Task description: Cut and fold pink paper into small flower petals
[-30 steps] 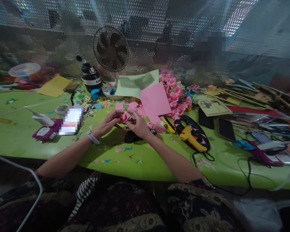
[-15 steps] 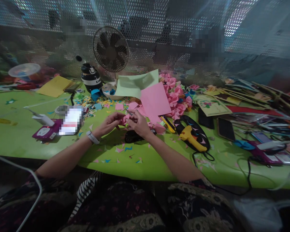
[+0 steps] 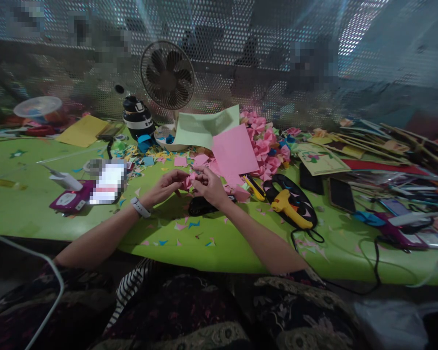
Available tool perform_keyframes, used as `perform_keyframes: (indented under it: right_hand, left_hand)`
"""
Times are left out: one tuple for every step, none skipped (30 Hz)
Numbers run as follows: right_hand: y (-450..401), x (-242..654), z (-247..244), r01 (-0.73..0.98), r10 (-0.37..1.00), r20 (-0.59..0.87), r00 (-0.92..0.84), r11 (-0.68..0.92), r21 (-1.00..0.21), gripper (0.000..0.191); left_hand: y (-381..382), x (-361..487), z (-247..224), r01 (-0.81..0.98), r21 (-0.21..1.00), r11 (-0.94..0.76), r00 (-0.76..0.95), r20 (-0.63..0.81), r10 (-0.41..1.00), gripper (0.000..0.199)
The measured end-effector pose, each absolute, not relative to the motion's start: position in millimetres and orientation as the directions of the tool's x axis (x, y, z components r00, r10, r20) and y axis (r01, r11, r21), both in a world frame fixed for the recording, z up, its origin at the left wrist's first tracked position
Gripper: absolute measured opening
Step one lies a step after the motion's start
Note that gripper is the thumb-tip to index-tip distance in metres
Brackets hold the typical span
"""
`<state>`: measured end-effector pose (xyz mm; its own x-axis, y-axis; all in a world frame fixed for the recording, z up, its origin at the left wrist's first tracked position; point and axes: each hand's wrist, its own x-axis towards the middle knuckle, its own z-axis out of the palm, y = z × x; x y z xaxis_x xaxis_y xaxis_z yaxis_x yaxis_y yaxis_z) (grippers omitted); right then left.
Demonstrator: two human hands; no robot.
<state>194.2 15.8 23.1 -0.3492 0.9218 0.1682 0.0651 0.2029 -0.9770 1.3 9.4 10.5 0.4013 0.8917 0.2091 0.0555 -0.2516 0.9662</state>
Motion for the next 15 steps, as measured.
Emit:
perform_keyframes:
  right_hand:
    - [15.8,194.4,23.3,0.064,0.922,0.167,-0.35,0.202,-0.977,0.049]
    - [15.7,194.5,23.4,0.065,0.922,0.166,-0.349,0.201,-0.977,0.049]
    - [15.7,194.7,23.4,0.07,0.922,0.166,-0.349,0.202,-0.977,0.05]
    - [15.7,194.8,23.3,0.077,0.922,0.167,-0.349,0.206,-0.976,0.049]
    - [15.7,194.9,23.2,0.086,0.922,0.168,-0.348,0.21,-0.974,0.049]
    - [15.7,194.9,23.0,0.095,0.923,0.169,-0.346,0.214,-0.972,0.048]
    - [15.7,195.0,22.9,0.102,0.924,0.171,-0.343,0.218,-0.971,0.048]
    - [15.7,195.0,22.8,0.104,0.924,0.172,-0.341,0.219,-0.97,0.047]
    - [15.7,195.0,22.7,0.103,0.924,0.169,-0.342,0.216,-0.971,0.047]
    - [15.7,195.0,22.7,0.101,0.924,0.165,-0.344,0.211,-0.972,0.047]
    - [15.6,195.0,22.7,0.101,0.924,0.162,-0.346,0.209,-0.973,0.047]
    - [15.5,195.1,22.6,0.102,0.923,0.163,-0.349,0.211,-0.972,0.046]
    - [15.3,195.1,22.6,0.108,0.922,0.17,-0.348,0.22,-0.969,0.046]
    - [15.1,195.1,22.5,0.12,0.92,0.182,-0.347,0.236,-0.964,0.045]
    - [14.8,195.2,22.5,0.133,0.917,0.199,-0.346,0.258,-0.957,0.044]
  left_hand:
    - [9.3,1.3,10.6,0.054,0.967,-0.25,0.402,0.208,0.892,0.032]
    - [9.1,1.4,10.9,0.054,0.967,-0.25,0.401,0.208,0.892,0.032]
    - [8.9,1.5,11.3,0.054,0.967,-0.25,0.4,0.209,0.893,0.032]
    - [8.5,1.6,11.7,0.055,0.966,-0.251,0.398,0.209,0.893,0.031]
    - [8.2,1.7,12.1,0.056,0.966,-0.252,0.397,0.21,0.894,0.031]
    - [7.9,1.8,12.4,0.057,0.966,-0.253,0.395,0.211,0.894,0.03]
    - [7.6,1.8,12.6,0.056,0.966,-0.252,0.393,0.211,0.895,0.03]
    - [7.5,1.8,12.6,0.054,0.967,-0.25,0.392,0.209,0.896,0.03]
    - [7.5,1.7,12.3,0.051,0.968,-0.246,0.39,0.207,0.897,0.03]
    - [7.6,1.6,11.9,0.048,0.969,-0.241,0.388,0.204,0.899,0.03]
    - [7.9,1.4,11.3,0.047,0.971,-0.236,0.387,0.2,0.9,0.03]
    - [8.4,1.2,10.7,0.049,0.972,-0.232,0.386,0.195,0.902,0.03]
    - [8.9,1.0,10.0,0.053,0.972,-0.228,0.385,0.191,0.903,0.03]
    - [9.4,0.9,9.3,0.057,0.972,-0.227,0.383,0.189,0.904,0.03]
    - [10.0,0.8,8.8,0.058,0.972,-0.229,0.38,0.19,0.905,0.031]
